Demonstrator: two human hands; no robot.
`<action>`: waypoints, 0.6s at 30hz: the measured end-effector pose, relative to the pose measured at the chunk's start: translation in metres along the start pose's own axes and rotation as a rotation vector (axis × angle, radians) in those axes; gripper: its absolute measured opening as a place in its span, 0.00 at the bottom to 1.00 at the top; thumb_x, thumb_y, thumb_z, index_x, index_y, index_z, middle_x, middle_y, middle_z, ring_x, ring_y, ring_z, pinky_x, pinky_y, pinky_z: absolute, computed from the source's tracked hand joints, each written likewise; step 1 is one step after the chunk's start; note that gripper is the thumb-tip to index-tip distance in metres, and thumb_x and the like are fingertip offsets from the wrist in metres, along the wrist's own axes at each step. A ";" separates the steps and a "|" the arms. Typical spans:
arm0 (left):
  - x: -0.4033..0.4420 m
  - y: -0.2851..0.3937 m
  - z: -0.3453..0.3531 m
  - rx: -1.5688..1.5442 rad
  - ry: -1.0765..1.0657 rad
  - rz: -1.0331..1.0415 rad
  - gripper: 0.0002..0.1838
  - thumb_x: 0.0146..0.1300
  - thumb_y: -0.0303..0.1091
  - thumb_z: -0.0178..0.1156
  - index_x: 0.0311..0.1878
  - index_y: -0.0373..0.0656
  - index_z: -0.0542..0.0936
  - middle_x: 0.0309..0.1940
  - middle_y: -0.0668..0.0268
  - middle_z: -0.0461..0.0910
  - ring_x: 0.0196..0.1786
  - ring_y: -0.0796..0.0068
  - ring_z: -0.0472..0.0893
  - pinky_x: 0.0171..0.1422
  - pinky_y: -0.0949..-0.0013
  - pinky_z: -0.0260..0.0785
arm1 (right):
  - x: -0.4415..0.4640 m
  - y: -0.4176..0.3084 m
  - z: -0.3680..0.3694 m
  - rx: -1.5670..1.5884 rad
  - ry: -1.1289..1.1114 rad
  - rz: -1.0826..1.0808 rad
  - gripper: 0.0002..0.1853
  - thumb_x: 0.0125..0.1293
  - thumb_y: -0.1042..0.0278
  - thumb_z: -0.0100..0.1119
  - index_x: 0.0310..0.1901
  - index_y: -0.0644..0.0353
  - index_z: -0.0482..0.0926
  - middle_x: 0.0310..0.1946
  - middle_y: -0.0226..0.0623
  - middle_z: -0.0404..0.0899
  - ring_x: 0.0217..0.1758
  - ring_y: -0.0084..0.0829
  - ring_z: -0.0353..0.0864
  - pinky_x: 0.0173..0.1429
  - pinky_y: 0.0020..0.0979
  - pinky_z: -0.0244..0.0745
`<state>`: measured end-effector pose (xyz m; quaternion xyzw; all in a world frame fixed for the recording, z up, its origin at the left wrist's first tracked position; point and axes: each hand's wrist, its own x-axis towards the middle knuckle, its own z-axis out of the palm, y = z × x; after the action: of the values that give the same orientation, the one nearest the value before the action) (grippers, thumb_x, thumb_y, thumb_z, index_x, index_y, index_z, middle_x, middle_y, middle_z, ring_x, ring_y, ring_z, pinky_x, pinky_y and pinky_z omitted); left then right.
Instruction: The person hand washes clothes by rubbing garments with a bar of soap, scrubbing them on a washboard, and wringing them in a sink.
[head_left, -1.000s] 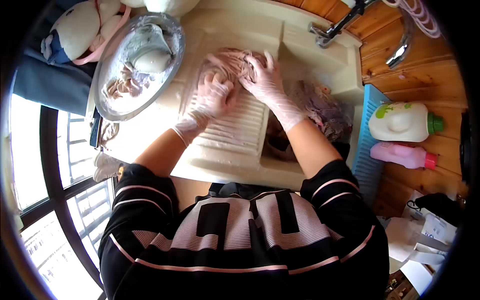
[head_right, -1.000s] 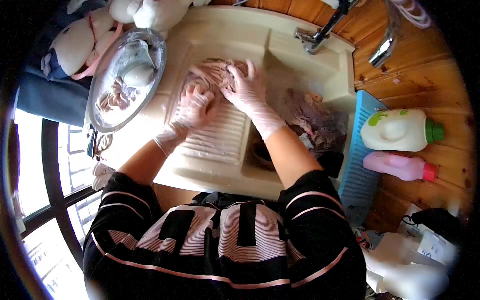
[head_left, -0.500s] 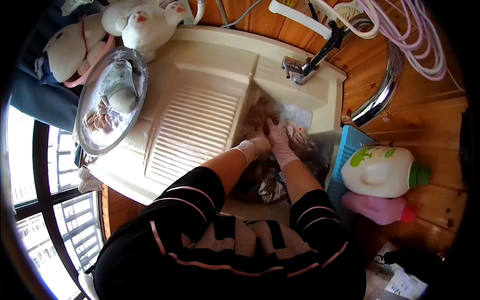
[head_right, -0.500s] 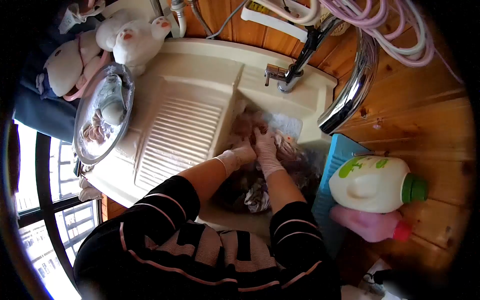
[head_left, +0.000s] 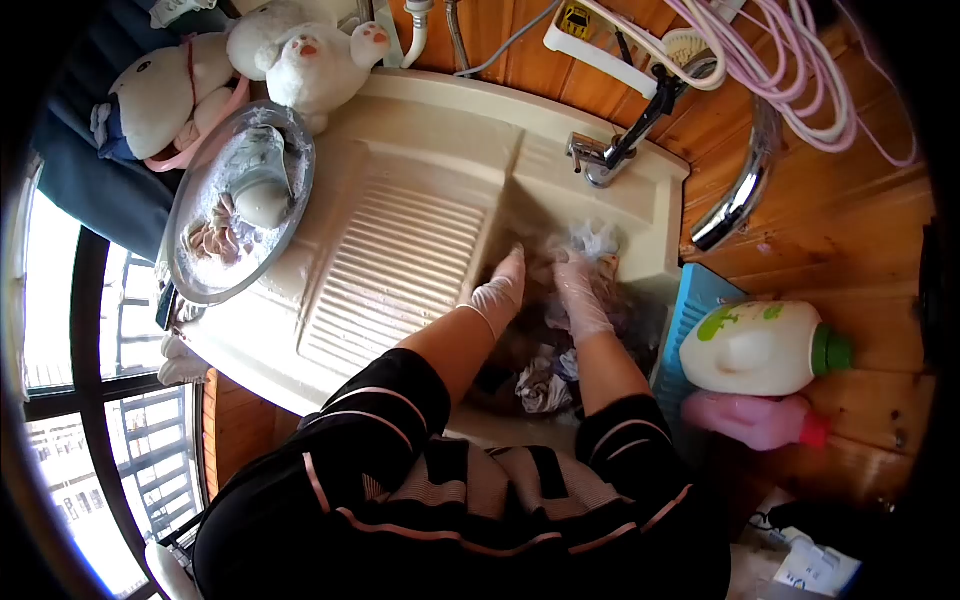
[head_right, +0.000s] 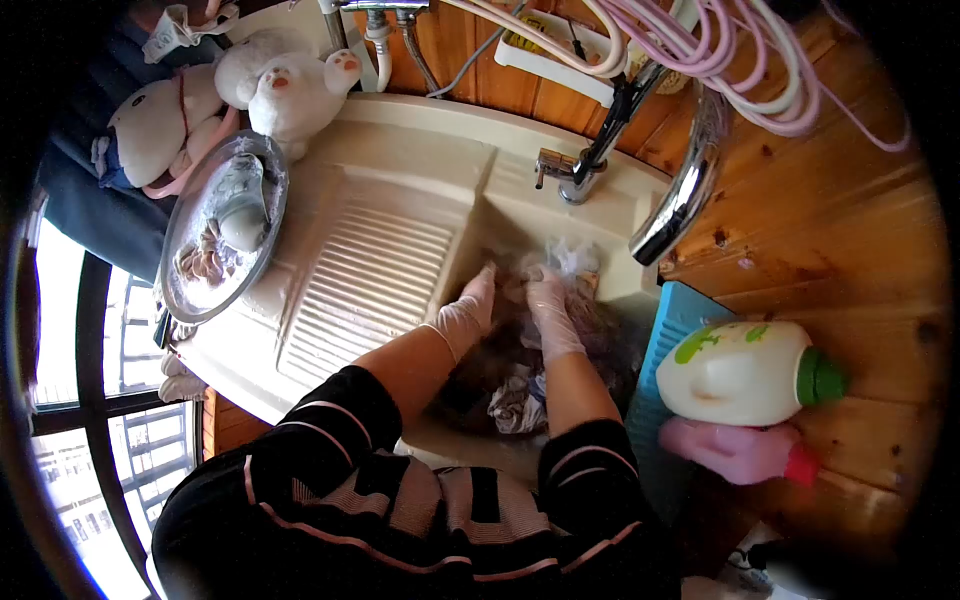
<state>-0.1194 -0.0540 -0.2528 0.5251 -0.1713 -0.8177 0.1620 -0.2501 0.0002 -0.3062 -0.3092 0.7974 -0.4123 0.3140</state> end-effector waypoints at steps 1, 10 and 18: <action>-0.012 0.008 0.005 -0.106 -0.020 -0.067 0.43 0.63 0.72 0.41 0.69 0.45 0.67 0.67 0.58 0.68 0.71 0.58 0.63 0.75 0.51 0.48 | 0.005 0.010 -0.001 0.072 -0.042 -0.036 0.07 0.57 0.76 0.59 0.38 0.63 0.81 0.34 0.35 0.80 0.36 0.28 0.77 0.40 0.31 0.72; -0.078 0.061 0.022 -0.423 -0.731 -0.169 0.39 0.62 0.67 0.53 0.64 0.43 0.71 0.63 0.57 0.73 0.64 0.56 0.72 0.72 0.48 0.59 | -0.084 -0.159 -0.114 0.787 -0.106 -0.126 0.18 0.53 0.78 0.58 0.48 0.64 0.75 0.40 0.34 0.77 0.42 0.29 0.79 0.50 0.32 0.78; -0.091 0.052 0.033 0.123 -0.340 0.423 0.25 0.70 0.48 0.54 0.54 0.32 0.74 0.48 0.55 0.79 0.48 0.64 0.79 0.55 0.63 0.73 | -0.108 -0.157 -0.022 0.284 0.310 -0.409 0.49 0.56 0.59 0.72 0.70 0.71 0.51 0.62 0.59 0.63 0.65 0.43 0.67 0.69 0.40 0.63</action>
<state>-0.1089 -0.0562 -0.1429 0.3416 -0.3512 -0.8302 0.2659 -0.1638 0.0183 -0.1360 -0.3500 0.6912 -0.6168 0.1391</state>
